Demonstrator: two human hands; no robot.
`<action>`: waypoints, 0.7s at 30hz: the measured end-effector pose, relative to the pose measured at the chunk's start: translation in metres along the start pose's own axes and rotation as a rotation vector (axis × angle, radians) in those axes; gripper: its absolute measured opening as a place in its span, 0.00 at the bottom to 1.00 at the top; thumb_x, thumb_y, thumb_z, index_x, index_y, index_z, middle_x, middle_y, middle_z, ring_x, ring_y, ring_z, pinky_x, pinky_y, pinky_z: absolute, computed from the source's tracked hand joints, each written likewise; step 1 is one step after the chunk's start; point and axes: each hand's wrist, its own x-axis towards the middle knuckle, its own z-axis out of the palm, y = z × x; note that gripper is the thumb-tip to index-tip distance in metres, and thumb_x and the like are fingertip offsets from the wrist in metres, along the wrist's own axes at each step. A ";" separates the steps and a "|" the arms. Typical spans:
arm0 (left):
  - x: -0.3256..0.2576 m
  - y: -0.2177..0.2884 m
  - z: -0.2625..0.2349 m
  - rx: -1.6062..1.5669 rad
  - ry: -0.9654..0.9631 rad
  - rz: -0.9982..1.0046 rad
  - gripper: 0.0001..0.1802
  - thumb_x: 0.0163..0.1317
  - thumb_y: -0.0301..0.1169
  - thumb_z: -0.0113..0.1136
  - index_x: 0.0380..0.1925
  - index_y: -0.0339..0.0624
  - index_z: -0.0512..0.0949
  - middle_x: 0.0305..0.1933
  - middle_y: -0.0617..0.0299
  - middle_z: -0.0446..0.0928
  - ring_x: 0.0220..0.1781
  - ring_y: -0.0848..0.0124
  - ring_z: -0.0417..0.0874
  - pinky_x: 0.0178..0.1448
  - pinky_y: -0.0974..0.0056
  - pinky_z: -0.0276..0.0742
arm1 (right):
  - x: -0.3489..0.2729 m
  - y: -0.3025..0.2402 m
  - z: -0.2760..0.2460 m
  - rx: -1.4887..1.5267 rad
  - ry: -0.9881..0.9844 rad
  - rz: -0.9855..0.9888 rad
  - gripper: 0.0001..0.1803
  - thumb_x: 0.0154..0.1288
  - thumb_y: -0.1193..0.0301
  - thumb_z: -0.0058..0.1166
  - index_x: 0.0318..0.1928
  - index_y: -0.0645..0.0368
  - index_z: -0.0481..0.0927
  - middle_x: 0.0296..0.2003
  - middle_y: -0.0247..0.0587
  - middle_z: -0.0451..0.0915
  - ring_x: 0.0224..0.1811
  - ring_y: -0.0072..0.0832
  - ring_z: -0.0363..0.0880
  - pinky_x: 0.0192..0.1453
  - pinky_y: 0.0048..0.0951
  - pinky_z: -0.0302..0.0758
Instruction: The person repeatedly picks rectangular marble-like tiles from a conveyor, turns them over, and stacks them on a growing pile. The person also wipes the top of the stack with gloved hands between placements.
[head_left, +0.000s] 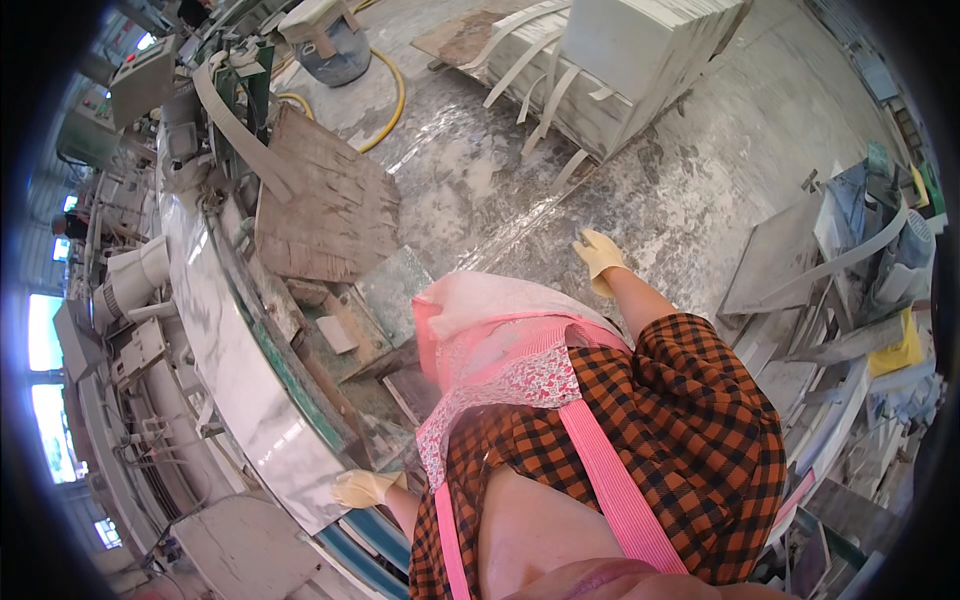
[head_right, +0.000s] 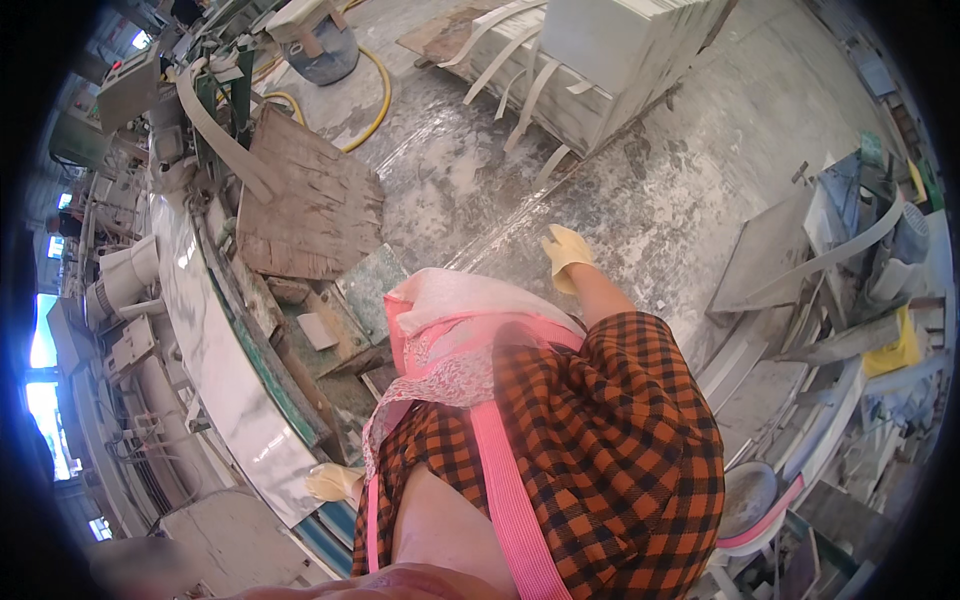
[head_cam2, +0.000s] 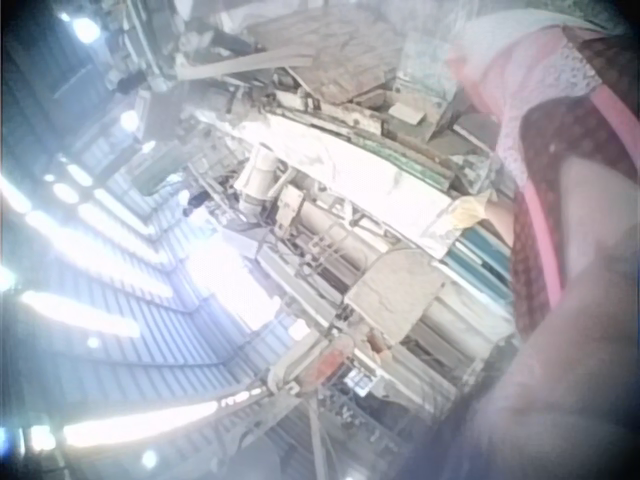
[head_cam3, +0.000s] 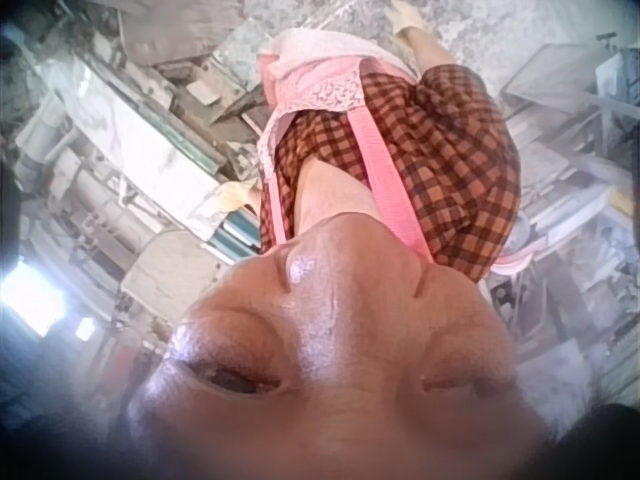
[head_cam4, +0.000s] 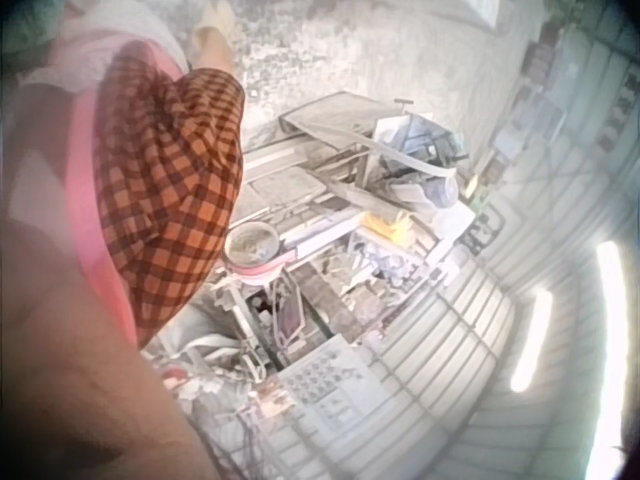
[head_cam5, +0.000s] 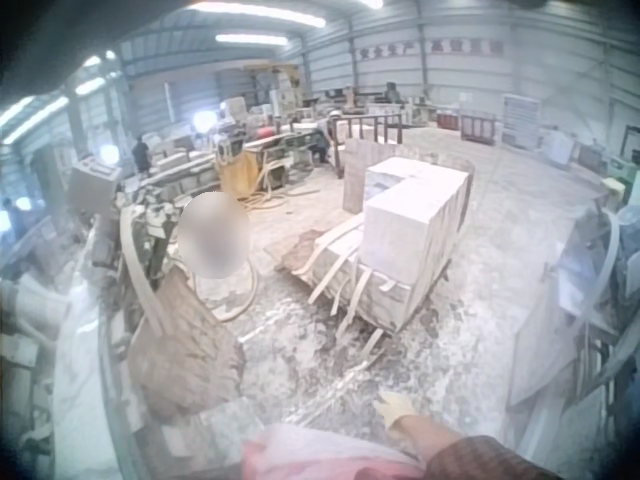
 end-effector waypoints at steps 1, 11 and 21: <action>-0.001 0.003 -0.002 -0.028 0.022 -0.004 0.19 0.67 0.32 0.42 0.37 0.28 0.79 0.44 0.39 0.79 0.49 0.43 0.76 0.57 0.45 0.70 | 0.001 0.000 0.000 0.010 -0.012 0.008 0.25 0.70 0.55 0.50 0.60 0.55 0.77 0.57 0.52 0.78 0.61 0.51 0.74 0.63 0.45 0.72; 0.003 0.007 -0.013 0.065 -0.129 -0.005 0.19 0.65 0.31 0.44 0.39 0.26 0.80 0.45 0.37 0.79 0.50 0.42 0.76 0.59 0.45 0.70 | -0.003 0.028 0.010 -0.008 -0.070 0.051 0.22 0.68 0.57 0.51 0.55 0.55 0.78 0.54 0.53 0.79 0.58 0.52 0.75 0.59 0.45 0.73; 0.002 0.001 -0.005 0.075 -0.090 -0.022 0.20 0.66 0.32 0.43 0.45 0.28 0.80 0.50 0.37 0.79 0.52 0.42 0.77 0.61 0.44 0.70 | 0.002 0.029 0.017 0.063 -0.123 0.106 0.21 0.69 0.56 0.51 0.56 0.53 0.78 0.55 0.51 0.79 0.60 0.51 0.75 0.61 0.44 0.73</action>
